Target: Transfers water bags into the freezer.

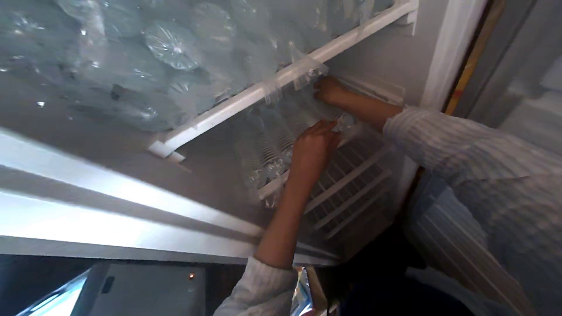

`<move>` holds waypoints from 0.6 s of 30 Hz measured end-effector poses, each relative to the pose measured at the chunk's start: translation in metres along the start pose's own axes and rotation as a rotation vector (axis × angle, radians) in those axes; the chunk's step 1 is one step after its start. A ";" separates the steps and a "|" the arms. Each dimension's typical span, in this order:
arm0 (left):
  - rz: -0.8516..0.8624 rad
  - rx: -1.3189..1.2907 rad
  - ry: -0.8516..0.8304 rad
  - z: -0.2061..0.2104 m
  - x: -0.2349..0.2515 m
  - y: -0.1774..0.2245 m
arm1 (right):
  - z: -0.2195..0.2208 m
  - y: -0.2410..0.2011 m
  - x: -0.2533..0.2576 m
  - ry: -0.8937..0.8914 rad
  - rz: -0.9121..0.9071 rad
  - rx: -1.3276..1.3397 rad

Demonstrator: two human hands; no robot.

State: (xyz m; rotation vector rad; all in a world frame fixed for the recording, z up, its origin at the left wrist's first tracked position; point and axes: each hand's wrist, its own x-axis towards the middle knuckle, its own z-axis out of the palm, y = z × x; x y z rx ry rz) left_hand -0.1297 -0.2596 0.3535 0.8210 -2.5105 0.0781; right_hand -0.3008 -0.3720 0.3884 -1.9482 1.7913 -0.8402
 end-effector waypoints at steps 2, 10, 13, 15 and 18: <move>-0.048 -0.005 -0.023 -0.003 0.005 0.001 | 0.000 0.000 0.004 -0.004 -0.016 -0.048; 0.195 -0.409 -0.010 0.002 -0.091 0.063 | -0.014 -0.003 -0.012 -0.069 -0.039 0.076; 0.186 -0.872 -0.486 0.033 -0.139 0.055 | -0.021 -0.014 -0.044 -0.028 0.014 0.252; 0.192 -1.030 -0.816 0.071 -0.174 0.041 | -0.020 -0.020 -0.073 0.060 0.027 0.293; 0.237 -1.155 -1.271 0.112 -0.238 0.026 | -0.009 -0.029 -0.128 0.325 -0.003 0.254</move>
